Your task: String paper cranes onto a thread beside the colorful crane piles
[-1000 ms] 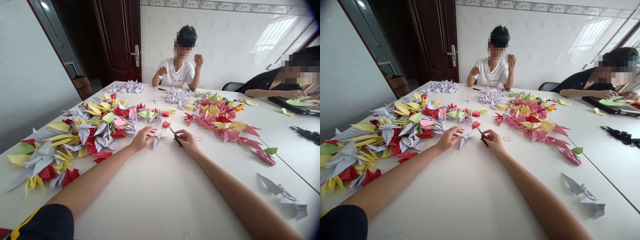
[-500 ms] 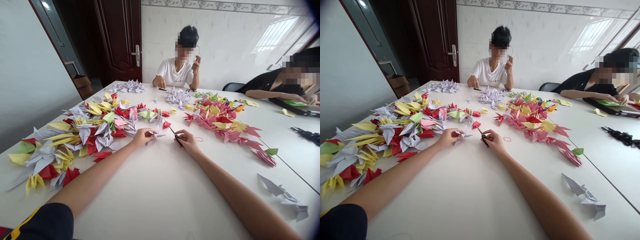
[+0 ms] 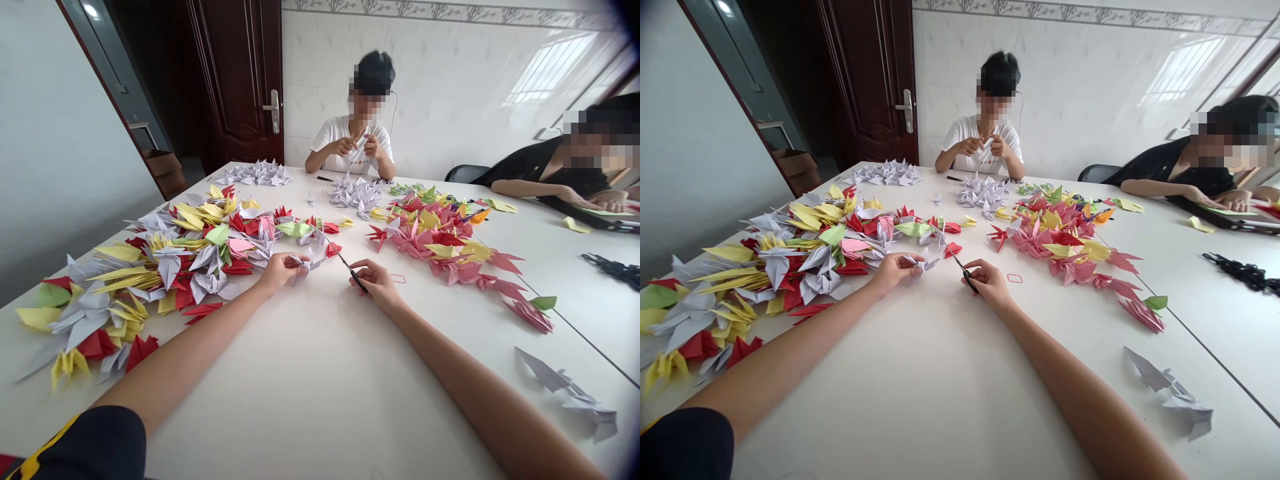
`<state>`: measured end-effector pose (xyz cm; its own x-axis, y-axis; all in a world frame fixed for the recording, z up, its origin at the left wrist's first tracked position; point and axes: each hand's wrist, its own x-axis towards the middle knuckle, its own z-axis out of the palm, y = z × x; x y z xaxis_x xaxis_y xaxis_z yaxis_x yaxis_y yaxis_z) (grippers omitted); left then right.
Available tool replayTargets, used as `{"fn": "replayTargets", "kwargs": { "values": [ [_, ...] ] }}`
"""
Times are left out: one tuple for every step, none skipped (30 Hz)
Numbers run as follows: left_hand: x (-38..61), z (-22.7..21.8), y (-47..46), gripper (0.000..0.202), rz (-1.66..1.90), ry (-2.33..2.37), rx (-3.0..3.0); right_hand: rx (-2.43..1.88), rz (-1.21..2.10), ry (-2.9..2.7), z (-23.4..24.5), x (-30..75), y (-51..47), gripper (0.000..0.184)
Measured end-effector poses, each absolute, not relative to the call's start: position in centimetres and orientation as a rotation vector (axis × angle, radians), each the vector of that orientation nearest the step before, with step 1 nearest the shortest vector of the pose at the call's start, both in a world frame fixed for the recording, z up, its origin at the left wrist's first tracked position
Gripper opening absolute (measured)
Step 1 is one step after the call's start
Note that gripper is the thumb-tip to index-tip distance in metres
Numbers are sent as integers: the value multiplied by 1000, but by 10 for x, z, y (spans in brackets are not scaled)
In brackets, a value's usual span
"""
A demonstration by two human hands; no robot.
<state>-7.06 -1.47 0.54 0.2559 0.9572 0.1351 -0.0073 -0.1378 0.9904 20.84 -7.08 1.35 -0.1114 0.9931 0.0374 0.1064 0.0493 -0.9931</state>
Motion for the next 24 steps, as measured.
{"fn": "replayTargets", "kwargs": {
  "values": [
    [-71, 6, -15, 67, 1105, 952, 1429, -1198, 1206, -1397, 14, 209, -71, 50],
    [-70, 6, -15, 67, 1105, 953, 1429, -1196, 1206, -1402, 14, 209, -71, 49],
    [-70, 6, -15, 66, 1106, 954, 1430, -1196, 1208, -1408, 14, 209, -71, 49],
    [-70, 6, -15, 65, 1106, 958, 1432, -1198, 1209, -1412, 15, 209, -71, 49],
    [-70, 5, -15, 65, 1109, 962, 1433, -1199, 1211, -1414, 15, 209, -71, 48],
    [-70, 5, -15, 65, 1112, 967, 1435, -1199, 1214, -1416, 15, 209, -72, 48],
    [-70, 5, -15, 65, 1116, 972, 1437, -1196, 1218, -1417, 15, 209, -72, 48],
    [-70, 4, -14, 65, 1121, 977, 1439, -1191, 1224, -1418, 15, 209, -72, 48],
    [-70, 4, -14, 64, 1124, 981, 1439, -1184, 1232, -1419, 15, 209, -71, 48],
    [-71, 3, -14, 63, 1129, 985, 1439, -1174, 1242, -1421, 15, 209, -71, 48],
    [-71, 3, -14, 62, 1135, 988, 1437, -1160, 1253, -1424, 15, 210, -71, 48],
    [-71, 3, -14, 60, 1143, 991, 1432, -1143, 1266, -1429, 14, 210, -71, 48],
    [-71, 3, -13, 58, 1150, 993, 1425, -1125, 1280, -1436, 14, 211, -70, 48],
    [-70, 3, -13, 57, 1158, 994, 1415, -1107, 1293, -1443, 13, 211, -70, 48],
    [-70, 3, -13, 56, 1163, 995, 1406, -1090, 1304, -1448, 12, 212, -70, 47],
    [-70, 3, -13, 54, 1166, 995, 1399, -1076, 1314, -1453, 12, 212, -69, 47],
    [-70, 3, -13, 54, 1167, 995, 1394, -1067, 1321, -1456, 11, 212, -69, 46],
    [-70, 3, -13, 53, 1167, 996, 1392, -1062, 1323, -1457, 11, 213, -69, 46],
    [-70, 3, -13, 53, 1168, 998, 1390, -1059, 1324, -1457, 11, 213, -69, 45],
    [-69, 3, -13, 53, 1168, 1001, 1388, -1057, 1328, -1460, 12, 213, -70, 45],
    [-69, 3, -13, 53, 1169, 1006, 1388, -1055, 1335, -1466, 12, 213, -70, 44],
    [-69, 3, -13, 52, 1173, 1012, 1388, -1052, 1346, -1478, 13, 213, -71, 43],
    [-69, 2, -13, 52, 1178, 1020, 1389, -1049, 1359, -1494, 13, 214, -71, 43],
    [-69, 2, -13, 52, 1186, 1027, 1392, -1049, 1371, -1513, 14, 214, -71, 42]
  ]
}}
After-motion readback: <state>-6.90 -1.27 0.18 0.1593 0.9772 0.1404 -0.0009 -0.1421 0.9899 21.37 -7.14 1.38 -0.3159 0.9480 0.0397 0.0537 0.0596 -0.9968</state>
